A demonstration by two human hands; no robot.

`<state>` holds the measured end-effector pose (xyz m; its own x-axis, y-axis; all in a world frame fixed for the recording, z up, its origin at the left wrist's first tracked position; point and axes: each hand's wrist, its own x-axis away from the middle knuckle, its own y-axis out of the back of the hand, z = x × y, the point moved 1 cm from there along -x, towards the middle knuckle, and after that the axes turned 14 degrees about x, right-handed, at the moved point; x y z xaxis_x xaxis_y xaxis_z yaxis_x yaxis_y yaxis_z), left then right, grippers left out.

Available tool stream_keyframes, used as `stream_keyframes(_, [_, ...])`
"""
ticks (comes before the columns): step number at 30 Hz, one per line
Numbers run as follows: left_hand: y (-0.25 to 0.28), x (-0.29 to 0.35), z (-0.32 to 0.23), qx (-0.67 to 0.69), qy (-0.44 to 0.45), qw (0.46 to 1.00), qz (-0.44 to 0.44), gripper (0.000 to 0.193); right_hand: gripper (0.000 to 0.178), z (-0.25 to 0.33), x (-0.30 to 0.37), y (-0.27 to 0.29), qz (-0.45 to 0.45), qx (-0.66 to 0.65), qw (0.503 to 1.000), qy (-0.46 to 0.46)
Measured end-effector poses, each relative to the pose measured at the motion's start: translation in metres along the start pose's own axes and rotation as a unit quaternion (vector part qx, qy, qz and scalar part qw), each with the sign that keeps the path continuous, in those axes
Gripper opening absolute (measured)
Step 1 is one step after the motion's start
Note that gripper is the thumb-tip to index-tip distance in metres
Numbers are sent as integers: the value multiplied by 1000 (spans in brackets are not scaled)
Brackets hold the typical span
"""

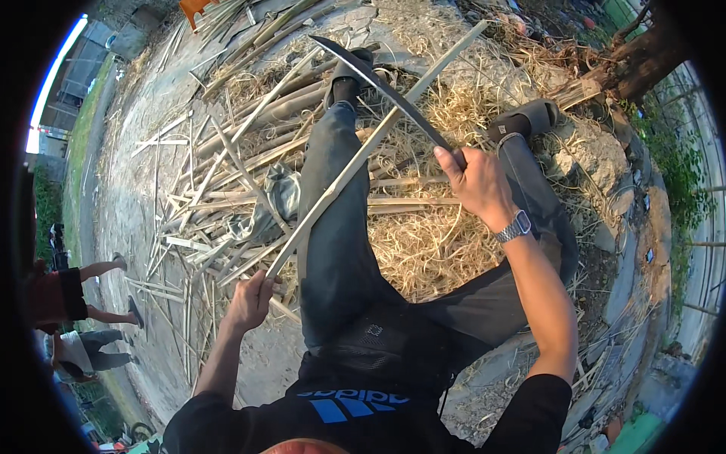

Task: The person shaves a long strip of bamboo with a machete to smooth the surface while sitting on the ground.

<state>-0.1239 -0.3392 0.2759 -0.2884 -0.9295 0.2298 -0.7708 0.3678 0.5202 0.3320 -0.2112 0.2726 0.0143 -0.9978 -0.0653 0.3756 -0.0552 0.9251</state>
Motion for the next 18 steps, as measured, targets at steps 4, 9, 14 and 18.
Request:
stream_keyframes(4, [-4,2,6,-24,19,1000,5,17,66,49,29,-8,45,-9,997,56])
stream_keyframes(9, [1,17,36,-13,-10,1000,-15,14,57,38,29,-19,-31,94,982,159])
stream_keyframes(14, [3,-5,14,-19,22,999,28,12,73,-41,-53,23,-100,100,990,-23])
stream_keyframes(18, [-4,1,19,-15,34,999,16,11,72,13,-21,10,35,35,997,55])
